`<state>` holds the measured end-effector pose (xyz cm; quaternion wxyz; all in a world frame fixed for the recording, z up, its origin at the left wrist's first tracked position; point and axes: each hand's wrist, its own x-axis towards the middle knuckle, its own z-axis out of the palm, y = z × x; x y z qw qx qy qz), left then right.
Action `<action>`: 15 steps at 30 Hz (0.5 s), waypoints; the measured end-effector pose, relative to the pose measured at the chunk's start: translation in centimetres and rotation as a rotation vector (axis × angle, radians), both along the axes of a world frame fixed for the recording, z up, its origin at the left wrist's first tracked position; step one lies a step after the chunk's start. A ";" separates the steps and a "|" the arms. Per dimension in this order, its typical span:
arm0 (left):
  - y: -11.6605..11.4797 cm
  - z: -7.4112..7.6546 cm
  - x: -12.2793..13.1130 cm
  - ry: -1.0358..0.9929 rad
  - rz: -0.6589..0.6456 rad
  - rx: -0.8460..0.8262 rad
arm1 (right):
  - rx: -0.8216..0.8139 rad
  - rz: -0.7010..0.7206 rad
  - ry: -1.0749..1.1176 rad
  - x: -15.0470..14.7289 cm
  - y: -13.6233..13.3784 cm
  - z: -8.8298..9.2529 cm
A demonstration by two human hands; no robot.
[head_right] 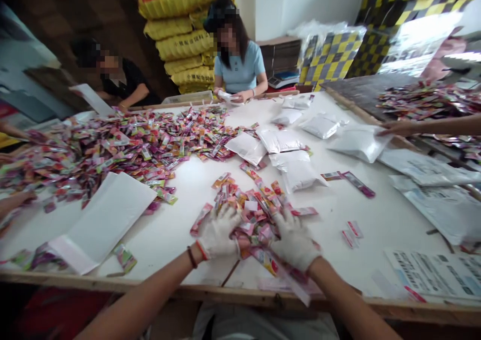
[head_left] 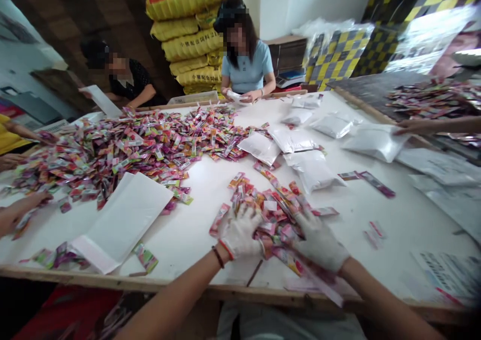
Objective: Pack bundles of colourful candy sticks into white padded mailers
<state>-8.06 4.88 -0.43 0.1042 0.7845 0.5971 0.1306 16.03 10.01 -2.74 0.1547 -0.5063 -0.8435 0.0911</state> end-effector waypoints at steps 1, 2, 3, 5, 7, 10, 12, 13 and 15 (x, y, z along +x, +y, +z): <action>-0.1 -1.0 0.7 0.039 -0.055 0.021 | 0.024 0.031 -0.008 -0.8 -0.3 -1.0; 0.1 -1.6 1.2 0.069 -0.106 0.047 | 0.036 0.087 -0.002 -1.4 -0.2 -1.7; 0.4 -2.0 1.2 0.086 -0.150 0.072 | 0.043 0.133 0.009 -1.7 0.2 -2.0; 1.2 -1.9 0.2 0.082 -0.187 0.087 | 0.028 0.190 0.073 -0.9 1.8 -2.0; 1.4 -1.0 -1.6 0.021 -0.150 0.073 | 0.038 0.139 0.185 1.4 3.5 -1.1; 0.5 1.2 -3.9 -0.137 -0.076 0.069 | -0.014 0.097 0.217 6.3 4.7 0.9; -0.3 2.6 -4.7 -0.204 -0.041 0.096 | -0.085 0.086 0.086 8.8 4.5 2.5; -0.5 3.1 -4.9 -0.211 -0.009 0.109 | -0.093 0.056 0.013 9.5 4.2 3.3; -0.4 3.8 -4.5 -0.190 0.049 0.109 | -0.041 -0.029 -0.046 9.5 3.5 4.8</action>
